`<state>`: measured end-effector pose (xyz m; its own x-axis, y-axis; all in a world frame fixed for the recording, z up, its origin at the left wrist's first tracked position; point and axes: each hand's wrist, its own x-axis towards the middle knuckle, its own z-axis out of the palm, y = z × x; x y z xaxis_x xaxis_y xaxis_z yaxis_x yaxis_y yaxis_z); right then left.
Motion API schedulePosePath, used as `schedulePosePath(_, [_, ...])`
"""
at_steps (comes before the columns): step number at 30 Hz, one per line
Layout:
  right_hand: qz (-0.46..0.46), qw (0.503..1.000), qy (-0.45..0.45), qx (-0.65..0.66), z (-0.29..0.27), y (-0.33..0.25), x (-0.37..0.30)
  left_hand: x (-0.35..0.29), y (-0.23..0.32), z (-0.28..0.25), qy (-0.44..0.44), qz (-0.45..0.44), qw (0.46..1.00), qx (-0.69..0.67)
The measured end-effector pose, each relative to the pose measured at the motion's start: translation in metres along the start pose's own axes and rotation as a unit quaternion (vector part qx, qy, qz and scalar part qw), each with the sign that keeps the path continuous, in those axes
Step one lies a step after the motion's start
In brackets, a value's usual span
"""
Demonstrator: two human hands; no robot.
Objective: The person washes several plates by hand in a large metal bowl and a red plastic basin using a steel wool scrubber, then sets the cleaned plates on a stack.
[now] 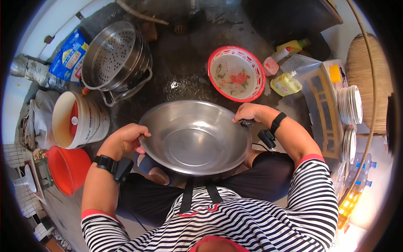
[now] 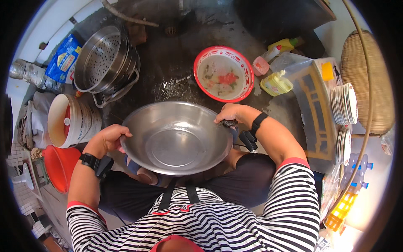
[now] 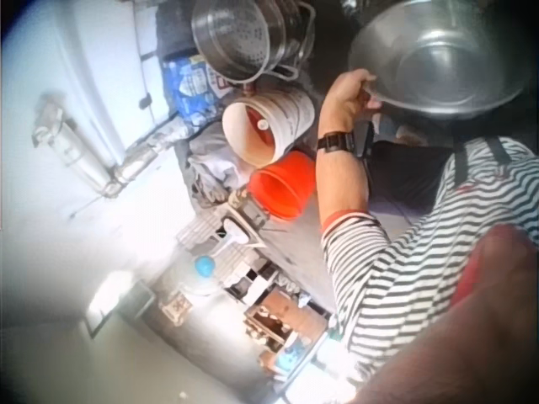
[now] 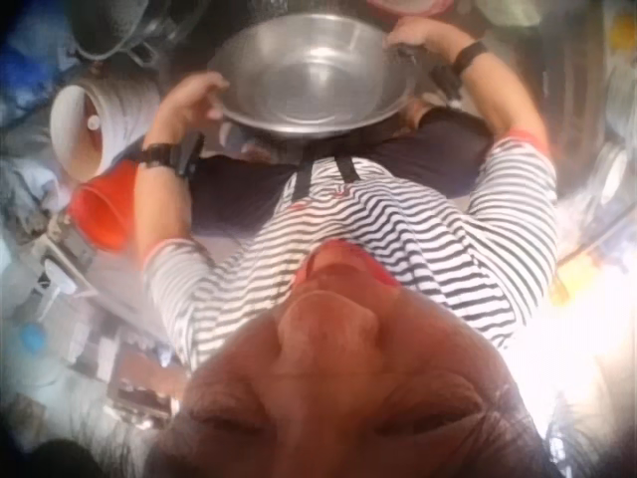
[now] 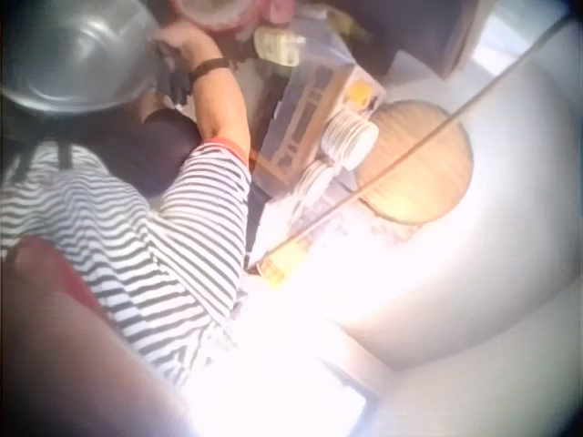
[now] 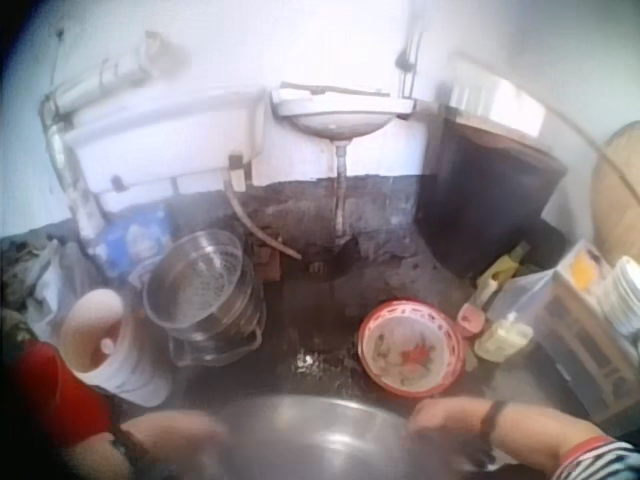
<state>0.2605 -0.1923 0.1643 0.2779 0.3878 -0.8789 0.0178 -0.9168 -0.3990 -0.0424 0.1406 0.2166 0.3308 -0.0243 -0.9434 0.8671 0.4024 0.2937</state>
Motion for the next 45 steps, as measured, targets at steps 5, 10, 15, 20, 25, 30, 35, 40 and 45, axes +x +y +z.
schedulePosePath(5, [-0.154, 0.853, 0.319, -0.383, -0.097, -0.076, 0.014, -0.013, 0.069, 0.017, 0.104, 0.223, 0.969, 0.01])
schedulePosePath(10, [-0.1, 0.848, 0.181, -0.488, -0.12, -0.148, -0.023, -0.007, 0.058, -0.002, 0.019, 0.172, 0.979, -0.109])
schedulePosePath(15, [-0.087, 0.902, 0.138, -0.399, -0.062, -0.073, -0.014, -0.004, 0.032, 0.002, -0.01, 0.127, 0.992, -0.028])
schedulePosePath(20, [-0.173, 0.948, 0.218, -0.156, -0.039, -0.061, -0.043, -0.014, 0.012, -0.001, 0.071, 0.204, 0.976, 0.007])
schedulePosePath(25, [-0.223, 0.929, 0.286, -0.075, -0.03, -0.058, -0.08, -0.031, 0.005, 0.008, 0.072, 0.237, 0.969, 0.01])
schedulePosePath(30, [-0.297, 0.895, 0.33, -0.046, -0.023, -0.049, -0.104, -0.043, -0.003, 0.015, 0.089, 0.262, 0.961, 0.013])
schedulePosePath(35, [-0.321, 0.87, 0.368, -0.07, -0.017, -0.052, -0.11, -0.047, -0.011, 0.016, 0.097, 0.288, 0.953, -0.005])
schedulePosePath(40, [-0.376, 0.698, 0.599, -0.112, -0.036, -0.052, -0.105, -0.042, -0.011, 0.024, 0.12, 0.352, 0.927, -0.048])
schedulePosePath(45, [-0.468, 0.689, 0.553, -0.01, -0.014, -0.095, -0.135, -0.053, -0.009, 0.031, 0.194, 0.385, 0.899, -0.069])
